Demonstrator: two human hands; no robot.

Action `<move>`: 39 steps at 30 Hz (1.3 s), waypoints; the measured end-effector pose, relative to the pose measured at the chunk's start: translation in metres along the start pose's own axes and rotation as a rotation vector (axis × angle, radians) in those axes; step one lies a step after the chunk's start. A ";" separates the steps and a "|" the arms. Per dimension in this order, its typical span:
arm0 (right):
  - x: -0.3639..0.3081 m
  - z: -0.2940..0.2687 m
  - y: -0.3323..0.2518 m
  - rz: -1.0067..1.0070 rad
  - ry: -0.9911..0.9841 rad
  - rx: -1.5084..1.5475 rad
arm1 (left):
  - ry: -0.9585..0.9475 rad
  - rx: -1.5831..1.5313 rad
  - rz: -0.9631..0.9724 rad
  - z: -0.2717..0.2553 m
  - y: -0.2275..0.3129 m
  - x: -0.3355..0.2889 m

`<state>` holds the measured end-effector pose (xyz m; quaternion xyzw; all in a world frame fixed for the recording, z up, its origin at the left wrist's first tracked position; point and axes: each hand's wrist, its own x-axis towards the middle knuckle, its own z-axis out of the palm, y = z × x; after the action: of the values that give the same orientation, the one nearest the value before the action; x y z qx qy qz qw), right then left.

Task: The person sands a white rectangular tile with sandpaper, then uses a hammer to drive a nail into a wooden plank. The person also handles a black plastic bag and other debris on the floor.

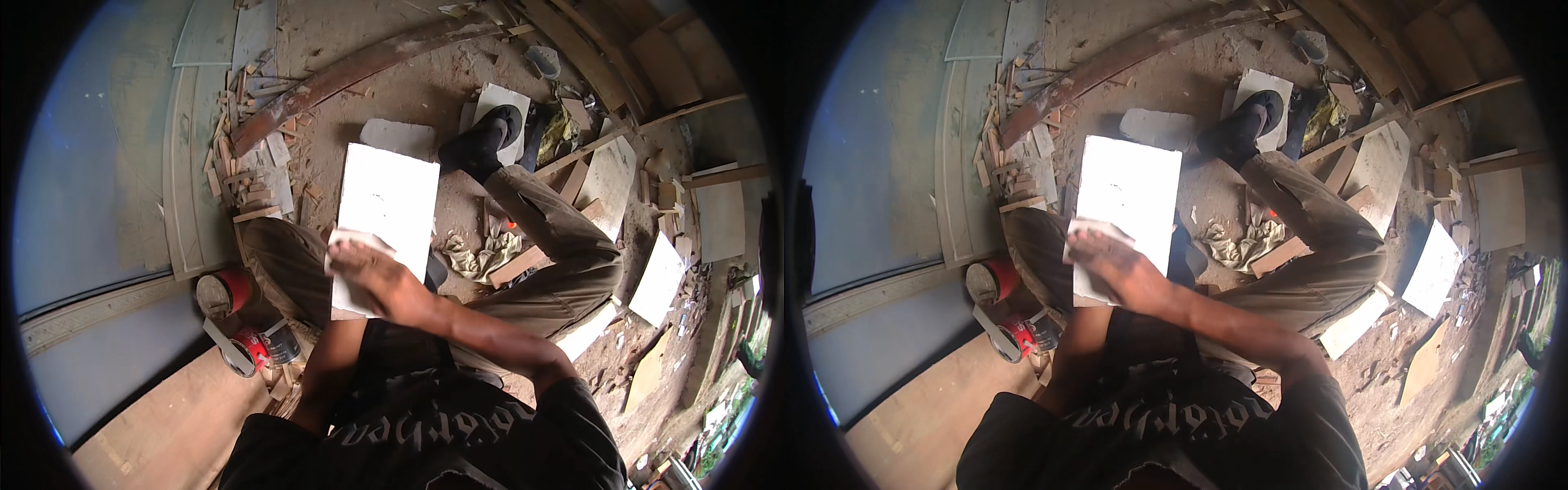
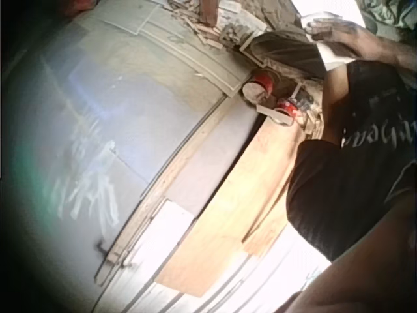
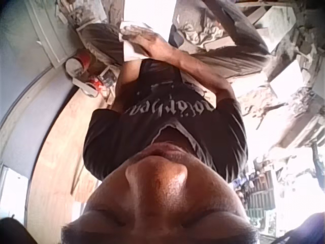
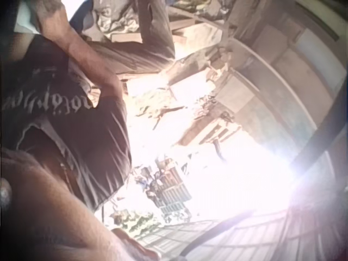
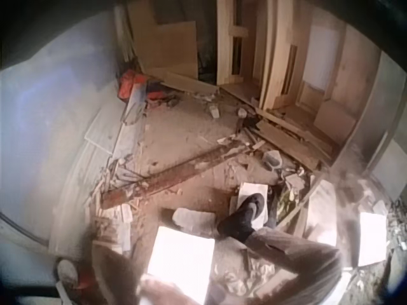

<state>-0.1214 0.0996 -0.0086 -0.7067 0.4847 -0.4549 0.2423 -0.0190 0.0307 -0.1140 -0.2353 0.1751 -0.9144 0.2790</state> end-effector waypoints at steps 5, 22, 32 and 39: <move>0.031 -0.032 0.039 0.018 0.144 -0.043 | -0.012 -0.067 -0.049 -0.003 -0.001 -0.004; 0.035 -0.042 0.028 0.038 0.078 0.026 | 0.378 0.767 0.330 -0.035 0.002 -0.012; 0.039 -0.045 0.056 0.140 0.285 -0.209 | 0.463 0.156 0.143 0.004 -0.021 0.013; -0.003 -0.012 0.032 0.093 0.273 -0.066 | 0.715 0.361 0.139 0.034 -0.051 0.032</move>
<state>-0.1468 0.0900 -0.0288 -0.6224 0.5601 -0.5191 0.1716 -0.0462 0.0451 -0.0526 0.1626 0.1132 -0.9337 0.2984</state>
